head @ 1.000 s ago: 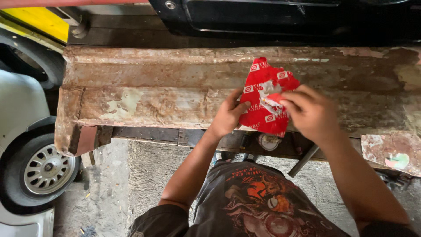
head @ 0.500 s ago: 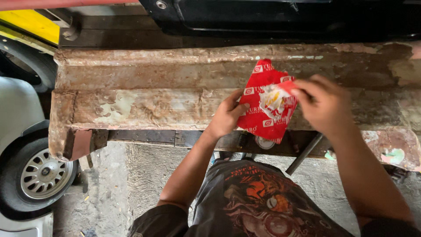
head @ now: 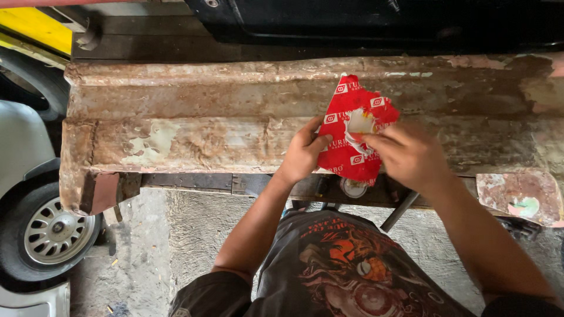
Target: The person pours a white paste from a red can onto a red paper sheet, then uses a small red spatula to mix the paste with a yellow substance from a small tube. The person continues mixing the two substances together on the paper.
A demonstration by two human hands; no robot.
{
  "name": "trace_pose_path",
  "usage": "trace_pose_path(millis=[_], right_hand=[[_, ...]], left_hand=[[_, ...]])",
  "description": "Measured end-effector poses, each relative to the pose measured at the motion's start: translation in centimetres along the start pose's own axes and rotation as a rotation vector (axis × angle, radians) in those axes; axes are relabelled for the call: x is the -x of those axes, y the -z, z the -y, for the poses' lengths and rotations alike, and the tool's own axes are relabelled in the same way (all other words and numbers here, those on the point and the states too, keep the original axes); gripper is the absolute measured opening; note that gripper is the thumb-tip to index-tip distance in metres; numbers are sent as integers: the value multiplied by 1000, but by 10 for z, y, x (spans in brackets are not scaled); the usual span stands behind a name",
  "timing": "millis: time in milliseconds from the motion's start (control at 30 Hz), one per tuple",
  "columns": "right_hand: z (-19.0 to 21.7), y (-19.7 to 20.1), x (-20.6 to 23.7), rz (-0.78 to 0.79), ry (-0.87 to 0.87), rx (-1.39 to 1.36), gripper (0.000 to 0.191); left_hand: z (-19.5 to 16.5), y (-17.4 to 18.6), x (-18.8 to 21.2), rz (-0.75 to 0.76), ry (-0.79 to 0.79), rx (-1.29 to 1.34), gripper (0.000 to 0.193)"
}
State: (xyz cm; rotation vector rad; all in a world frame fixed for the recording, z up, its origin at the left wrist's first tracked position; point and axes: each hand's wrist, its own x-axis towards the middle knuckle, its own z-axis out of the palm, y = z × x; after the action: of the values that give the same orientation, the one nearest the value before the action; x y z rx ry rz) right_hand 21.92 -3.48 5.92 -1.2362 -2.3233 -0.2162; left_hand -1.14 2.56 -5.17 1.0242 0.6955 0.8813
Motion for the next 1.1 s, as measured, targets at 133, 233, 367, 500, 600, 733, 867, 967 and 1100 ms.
trace_pose_path(millis=[133, 233, 367, 500, 600, 733, 867, 967, 1100], right_hand=[[-3, 12, 0, -41, -300, -182, 12], [-1, 13, -3, -8, -254, -183, 11], [-1, 6, -19, 85, -278, -131, 14], [-4, 14, -26, -35, -223, -68, 12], [-8, 21, -26, -75, -174, -72, 9], [-5, 8, -25, 59, -105, 16, 11], [13, -5, -11, 15, 69, 32, 23], [15, -4, -5, 28, -1, -60, 20], [1, 6, -10, -47, -131, -133, 12]], left_hand=[[-2, -1, 0, -21, -4, -29, 45], [-3, -2, 1, -4, -32, 21, 45], [-4, -4, 4, -25, 46, -67, 48], [-4, -5, 4, -18, 31, -56, 49], [0, -6, 4, -4, -30, -24, 47], [4, -6, 6, -50, 15, 49, 47], [7, -5, 5, -94, -88, 66, 46], [11, -6, 4, -107, -56, 70, 47], [13, -9, 6, -114, -69, 60, 47]])
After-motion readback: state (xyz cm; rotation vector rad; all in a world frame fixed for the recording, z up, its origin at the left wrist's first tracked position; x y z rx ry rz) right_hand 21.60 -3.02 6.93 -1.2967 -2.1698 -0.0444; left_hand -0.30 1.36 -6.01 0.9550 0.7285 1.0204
